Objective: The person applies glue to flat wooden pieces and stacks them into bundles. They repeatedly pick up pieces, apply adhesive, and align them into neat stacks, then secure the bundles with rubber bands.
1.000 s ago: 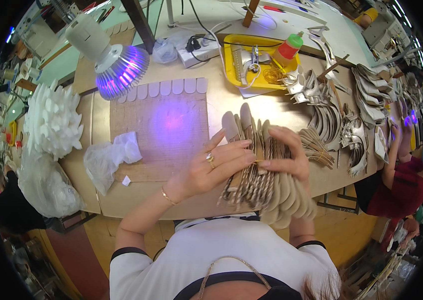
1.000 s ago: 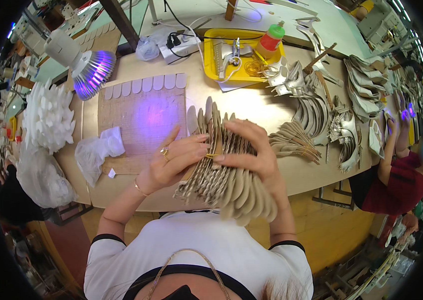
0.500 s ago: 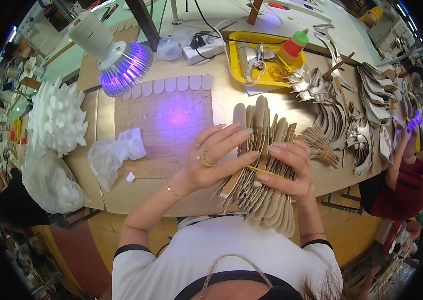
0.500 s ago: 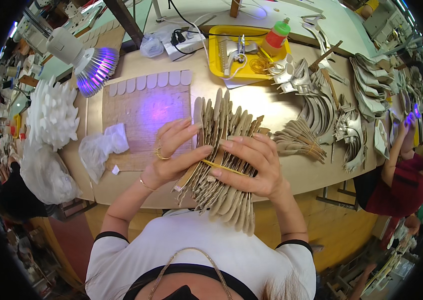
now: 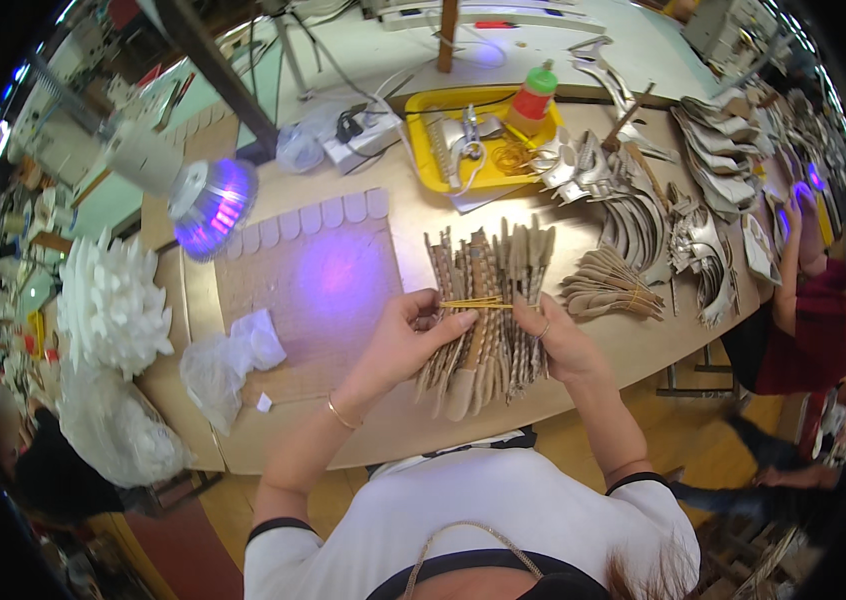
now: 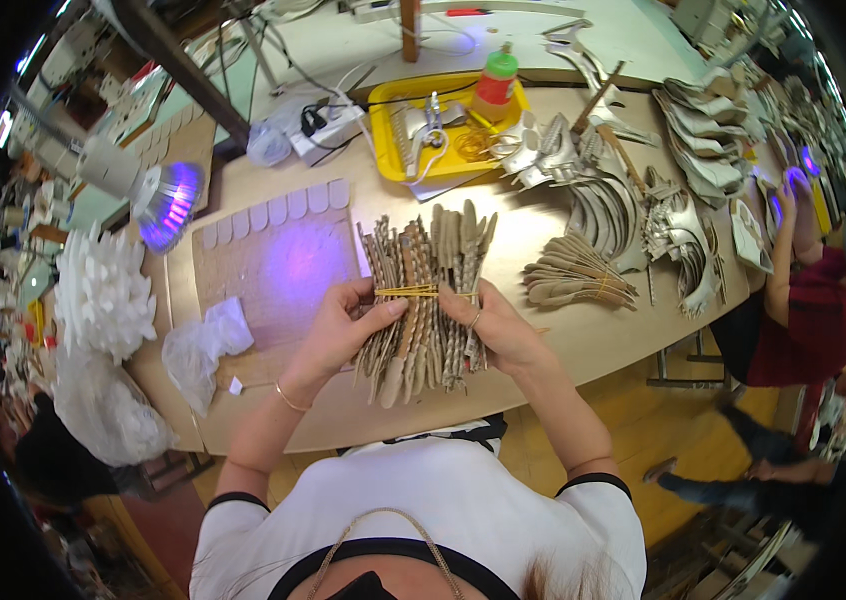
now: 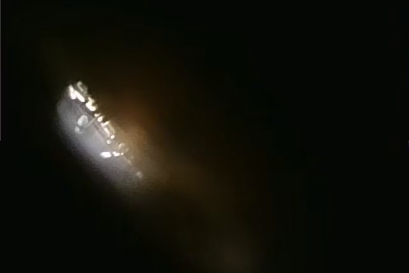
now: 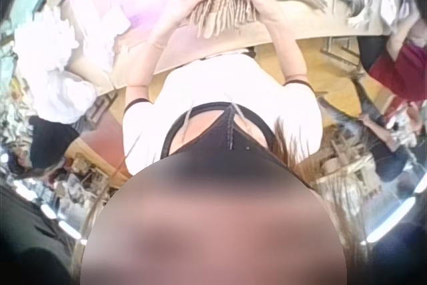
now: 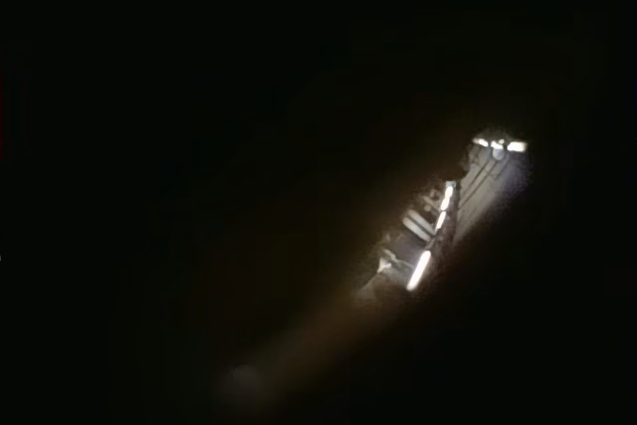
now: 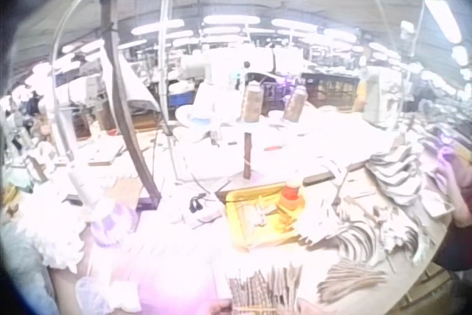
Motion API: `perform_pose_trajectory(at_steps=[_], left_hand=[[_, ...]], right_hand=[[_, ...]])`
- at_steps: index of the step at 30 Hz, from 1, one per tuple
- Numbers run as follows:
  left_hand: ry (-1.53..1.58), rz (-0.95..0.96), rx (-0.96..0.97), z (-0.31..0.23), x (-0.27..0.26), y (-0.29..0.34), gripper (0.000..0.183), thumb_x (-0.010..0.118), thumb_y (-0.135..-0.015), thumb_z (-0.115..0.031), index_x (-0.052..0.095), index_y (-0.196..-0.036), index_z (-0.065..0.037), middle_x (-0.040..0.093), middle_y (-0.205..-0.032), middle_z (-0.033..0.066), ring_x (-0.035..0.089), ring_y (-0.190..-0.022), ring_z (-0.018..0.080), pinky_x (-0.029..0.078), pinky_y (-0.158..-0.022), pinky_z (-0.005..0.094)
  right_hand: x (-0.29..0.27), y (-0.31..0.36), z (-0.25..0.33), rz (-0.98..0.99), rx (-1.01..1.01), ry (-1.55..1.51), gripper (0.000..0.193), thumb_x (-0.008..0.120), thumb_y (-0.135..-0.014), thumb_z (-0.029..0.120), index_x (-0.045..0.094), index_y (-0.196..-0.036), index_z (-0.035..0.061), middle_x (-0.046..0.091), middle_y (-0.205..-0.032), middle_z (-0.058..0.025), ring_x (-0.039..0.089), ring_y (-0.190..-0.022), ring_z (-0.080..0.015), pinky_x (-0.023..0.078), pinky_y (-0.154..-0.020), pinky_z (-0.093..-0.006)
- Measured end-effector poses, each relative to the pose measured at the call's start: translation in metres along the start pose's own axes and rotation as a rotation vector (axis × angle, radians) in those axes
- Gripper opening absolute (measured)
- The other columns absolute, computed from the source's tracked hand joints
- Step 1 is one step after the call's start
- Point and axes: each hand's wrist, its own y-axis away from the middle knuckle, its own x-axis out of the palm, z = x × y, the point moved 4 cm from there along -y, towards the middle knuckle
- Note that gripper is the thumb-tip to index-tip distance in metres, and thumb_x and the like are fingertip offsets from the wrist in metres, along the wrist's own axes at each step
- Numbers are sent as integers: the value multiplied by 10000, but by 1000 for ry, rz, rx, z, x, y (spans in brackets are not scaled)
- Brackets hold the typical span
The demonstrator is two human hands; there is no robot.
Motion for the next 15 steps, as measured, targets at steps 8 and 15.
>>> perform_pose_trajectory(at_steps=[8,15], left_hand=[[14,22,-31,11,11,-2,328,653,-885,-196,600,-1078,63,653,-963,100,606,-850,103,504,-770,248],[-121,29,70,7,20,-7,315,644,-892,-218,609,-1071,39,652,-900,64,587,-815,92,484,-763,244]], right_hand=[[-8,9,3,87,-87,146,528,749,-792,142,502,-1226,-28,621,-1121,-89,600,-992,-138,485,-886,-295],[-14,13,8,30,-149,140,545,755,-760,74,483,-1221,-30,611,-1117,-89,602,-989,-142,495,-870,-295]])
